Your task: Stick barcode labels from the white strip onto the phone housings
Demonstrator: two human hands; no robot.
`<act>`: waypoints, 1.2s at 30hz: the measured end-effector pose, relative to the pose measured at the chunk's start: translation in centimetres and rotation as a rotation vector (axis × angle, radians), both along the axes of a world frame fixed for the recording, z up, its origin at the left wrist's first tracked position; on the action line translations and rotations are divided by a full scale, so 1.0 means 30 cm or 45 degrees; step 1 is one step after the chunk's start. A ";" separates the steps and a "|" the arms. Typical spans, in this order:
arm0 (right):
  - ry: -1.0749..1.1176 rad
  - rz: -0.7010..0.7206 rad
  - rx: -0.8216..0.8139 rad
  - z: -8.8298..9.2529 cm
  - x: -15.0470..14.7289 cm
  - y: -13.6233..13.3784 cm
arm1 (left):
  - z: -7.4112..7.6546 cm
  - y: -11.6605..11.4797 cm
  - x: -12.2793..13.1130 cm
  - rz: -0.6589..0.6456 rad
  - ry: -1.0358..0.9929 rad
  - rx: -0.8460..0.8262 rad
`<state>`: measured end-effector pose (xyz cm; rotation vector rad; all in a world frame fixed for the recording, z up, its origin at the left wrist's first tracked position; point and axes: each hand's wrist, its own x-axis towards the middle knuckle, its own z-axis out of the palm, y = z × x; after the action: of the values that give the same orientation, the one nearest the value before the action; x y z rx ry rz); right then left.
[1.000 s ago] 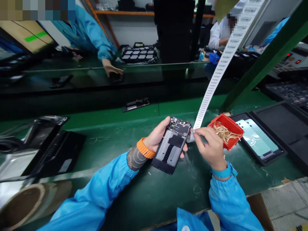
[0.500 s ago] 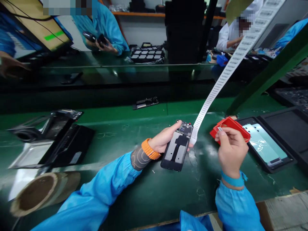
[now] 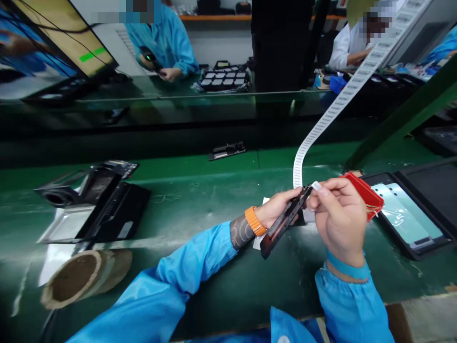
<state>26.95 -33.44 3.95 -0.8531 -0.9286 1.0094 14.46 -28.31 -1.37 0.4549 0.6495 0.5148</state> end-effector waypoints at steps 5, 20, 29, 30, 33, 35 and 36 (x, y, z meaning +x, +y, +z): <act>0.059 -0.091 0.004 0.005 0.037 0.003 | 0.021 0.037 -0.110 0.023 -0.358 -0.029; -0.323 0.596 -0.257 -0.079 -0.081 -0.114 | -0.061 0.025 -0.036 0.265 -0.233 -0.089; -0.440 0.537 -0.310 -0.105 -0.208 -0.136 | -0.023 -0.011 -0.086 0.258 -0.544 -0.115; -0.473 0.510 -0.309 -0.103 -0.213 -0.139 | -0.025 -0.008 -0.085 0.250 -0.541 -0.104; -0.564 0.441 -0.309 -0.099 -0.217 -0.148 | -0.042 0.006 -0.076 0.263 -0.514 -0.099; -0.608 0.414 -0.303 -0.097 -0.218 -0.153 | -0.055 0.012 -0.065 0.280 -0.501 -0.111; -0.624 0.405 -0.297 -0.097 -0.218 -0.156 | -0.061 0.013 -0.060 0.291 -0.492 -0.115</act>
<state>20.42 -38.12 1.05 -1.2055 -1.4128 1.2235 12.67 -27.92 -3.19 0.1868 0.3510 0.7642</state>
